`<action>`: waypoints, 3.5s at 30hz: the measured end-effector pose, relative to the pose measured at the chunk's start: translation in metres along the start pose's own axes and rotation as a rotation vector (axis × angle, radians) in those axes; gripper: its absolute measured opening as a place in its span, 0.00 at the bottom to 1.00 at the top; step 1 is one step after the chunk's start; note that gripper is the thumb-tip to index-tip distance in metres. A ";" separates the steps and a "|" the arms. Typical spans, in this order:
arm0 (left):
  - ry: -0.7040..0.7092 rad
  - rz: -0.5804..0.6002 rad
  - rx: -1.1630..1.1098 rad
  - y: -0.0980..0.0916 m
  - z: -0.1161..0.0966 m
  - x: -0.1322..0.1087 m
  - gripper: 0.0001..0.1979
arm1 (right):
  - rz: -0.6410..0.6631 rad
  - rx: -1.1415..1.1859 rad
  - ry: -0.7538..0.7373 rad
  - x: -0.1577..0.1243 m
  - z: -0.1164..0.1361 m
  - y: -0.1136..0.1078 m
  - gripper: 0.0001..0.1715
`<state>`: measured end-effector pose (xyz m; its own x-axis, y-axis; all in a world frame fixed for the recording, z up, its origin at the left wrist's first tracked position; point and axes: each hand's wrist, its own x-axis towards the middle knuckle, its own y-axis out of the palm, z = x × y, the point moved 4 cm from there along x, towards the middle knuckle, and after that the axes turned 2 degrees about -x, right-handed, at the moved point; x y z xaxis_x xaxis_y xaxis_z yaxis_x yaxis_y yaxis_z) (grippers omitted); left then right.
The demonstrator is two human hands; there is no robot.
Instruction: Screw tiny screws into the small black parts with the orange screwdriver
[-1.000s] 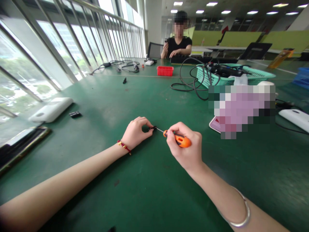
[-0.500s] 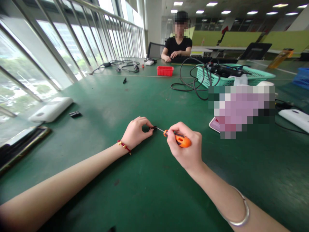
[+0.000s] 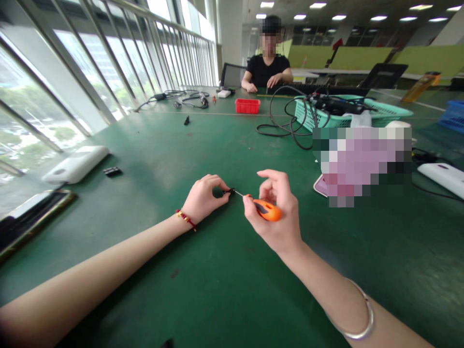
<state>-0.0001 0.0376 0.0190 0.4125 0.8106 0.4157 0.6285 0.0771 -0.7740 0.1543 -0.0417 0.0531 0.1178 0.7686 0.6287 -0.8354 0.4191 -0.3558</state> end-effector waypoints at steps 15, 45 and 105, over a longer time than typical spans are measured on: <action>-0.008 -0.002 0.000 0.001 0.001 0.000 0.03 | 0.007 -0.097 -0.040 -0.001 0.002 -0.003 0.03; -0.008 -0.007 -0.004 0.000 0.001 -0.001 0.03 | 0.015 -0.043 -0.014 -0.003 0.000 -0.001 0.10; -0.102 0.009 -0.100 0.001 0.005 0.000 0.04 | 0.152 -0.250 -0.072 0.020 -0.047 0.037 0.05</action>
<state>-0.0030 0.0403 0.0158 0.3522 0.8664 0.3540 0.6897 0.0155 -0.7240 0.1509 0.0124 0.0199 -0.0446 0.7992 0.5994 -0.6812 0.4145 -0.6034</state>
